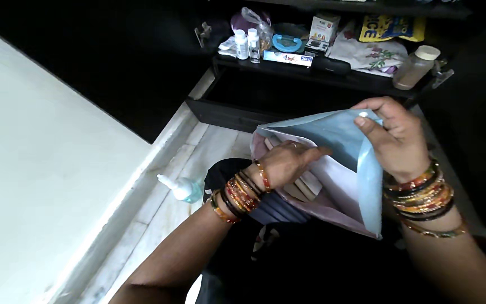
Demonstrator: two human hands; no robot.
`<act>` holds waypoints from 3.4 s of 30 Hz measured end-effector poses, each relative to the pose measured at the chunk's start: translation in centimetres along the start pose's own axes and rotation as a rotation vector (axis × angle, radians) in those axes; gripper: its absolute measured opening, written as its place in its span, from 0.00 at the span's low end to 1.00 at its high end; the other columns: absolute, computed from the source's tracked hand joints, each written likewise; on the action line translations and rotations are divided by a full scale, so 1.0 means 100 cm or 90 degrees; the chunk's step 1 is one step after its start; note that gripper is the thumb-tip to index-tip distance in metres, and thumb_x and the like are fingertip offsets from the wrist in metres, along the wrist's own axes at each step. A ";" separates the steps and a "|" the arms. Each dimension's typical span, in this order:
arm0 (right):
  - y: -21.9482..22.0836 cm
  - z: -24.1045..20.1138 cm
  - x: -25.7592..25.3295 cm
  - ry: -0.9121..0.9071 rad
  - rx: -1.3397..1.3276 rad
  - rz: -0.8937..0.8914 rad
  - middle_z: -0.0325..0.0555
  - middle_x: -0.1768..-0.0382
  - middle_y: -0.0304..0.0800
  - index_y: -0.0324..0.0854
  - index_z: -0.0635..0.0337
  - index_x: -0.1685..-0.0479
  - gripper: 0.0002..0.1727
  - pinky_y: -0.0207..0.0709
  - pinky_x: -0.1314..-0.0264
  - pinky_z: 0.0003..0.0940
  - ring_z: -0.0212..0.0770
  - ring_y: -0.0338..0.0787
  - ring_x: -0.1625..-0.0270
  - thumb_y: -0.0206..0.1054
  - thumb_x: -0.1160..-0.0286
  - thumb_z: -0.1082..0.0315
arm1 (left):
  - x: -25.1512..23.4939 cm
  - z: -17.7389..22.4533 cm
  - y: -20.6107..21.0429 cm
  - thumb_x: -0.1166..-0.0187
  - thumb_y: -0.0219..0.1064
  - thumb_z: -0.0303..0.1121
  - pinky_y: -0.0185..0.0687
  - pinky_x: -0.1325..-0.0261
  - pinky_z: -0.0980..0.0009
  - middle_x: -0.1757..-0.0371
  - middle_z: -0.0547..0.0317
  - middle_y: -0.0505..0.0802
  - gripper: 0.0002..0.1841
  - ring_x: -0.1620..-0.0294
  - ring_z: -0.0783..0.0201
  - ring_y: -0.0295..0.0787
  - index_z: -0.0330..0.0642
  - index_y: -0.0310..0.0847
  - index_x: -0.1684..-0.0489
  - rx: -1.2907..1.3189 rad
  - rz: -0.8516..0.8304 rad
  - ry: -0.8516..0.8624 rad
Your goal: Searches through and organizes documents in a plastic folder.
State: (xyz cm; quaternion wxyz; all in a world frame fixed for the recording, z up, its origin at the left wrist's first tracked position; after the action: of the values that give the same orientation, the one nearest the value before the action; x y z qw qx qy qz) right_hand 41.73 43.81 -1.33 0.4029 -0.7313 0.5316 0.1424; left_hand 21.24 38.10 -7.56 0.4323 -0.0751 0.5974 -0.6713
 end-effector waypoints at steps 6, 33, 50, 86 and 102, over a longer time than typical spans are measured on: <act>-0.013 0.011 -0.002 0.023 -0.025 0.014 0.35 0.51 0.92 0.83 0.62 0.43 0.11 0.83 0.41 0.17 0.18 0.88 0.48 0.63 0.18 0.73 | 0.051 -0.016 -0.044 0.19 0.63 0.25 0.81 0.26 0.56 0.37 0.47 0.93 0.16 0.33 0.54 0.89 0.34 0.87 0.36 0.016 0.206 -0.190; -0.134 0.210 0.058 0.478 -0.121 0.220 0.42 0.53 0.89 0.77 0.61 0.33 0.15 0.84 0.49 0.28 0.26 0.88 0.57 0.60 0.13 0.70 | -0.028 -0.097 0.166 0.27 0.77 0.56 0.76 0.25 0.40 0.24 0.30 0.80 0.49 0.24 0.36 0.78 0.35 0.58 0.13 0.571 0.210 -0.949; -0.102 0.162 0.019 0.396 0.154 0.141 0.62 0.49 0.91 0.82 0.68 0.36 0.17 0.81 0.37 0.54 0.51 0.91 0.46 0.58 0.10 0.65 | -0.035 -0.067 0.114 0.09 0.56 0.39 0.92 0.49 0.59 0.50 0.53 0.94 0.16 0.51 0.61 0.94 0.43 0.78 0.33 1.006 0.534 -0.693; -0.004 0.195 0.056 0.313 0.345 -0.038 0.63 0.45 0.94 0.93 0.64 0.44 0.13 0.81 0.35 0.64 0.63 0.93 0.42 0.65 0.18 0.75 | -0.069 -0.041 0.102 0.10 0.59 0.37 0.85 0.42 0.55 0.37 0.46 0.87 0.23 0.43 0.55 0.87 0.46 0.65 0.18 0.916 0.576 -0.811; -0.003 0.197 0.056 0.222 0.382 -0.137 0.62 0.48 0.94 0.94 0.63 0.47 0.16 0.83 0.35 0.61 0.63 0.93 0.41 0.62 0.23 0.83 | -0.073 -0.052 0.103 0.11 0.60 0.36 0.86 0.43 0.56 0.39 0.46 0.88 0.23 0.43 0.55 0.89 0.45 0.66 0.19 0.933 0.600 -0.839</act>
State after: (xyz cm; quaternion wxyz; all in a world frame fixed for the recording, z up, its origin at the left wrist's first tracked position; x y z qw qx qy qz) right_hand 48.56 54.73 -17.22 0.5155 -0.6456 0.5305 -0.1896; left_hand 27.59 47.69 -14.89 0.8207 0.0923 -0.3273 -0.4591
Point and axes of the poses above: each hand's wrist, its own x-axis away from the middle knuckle, its own y-axis out of the palm, z = x × y, the point moved 3 cm from there along -x, towards the middle knuckle
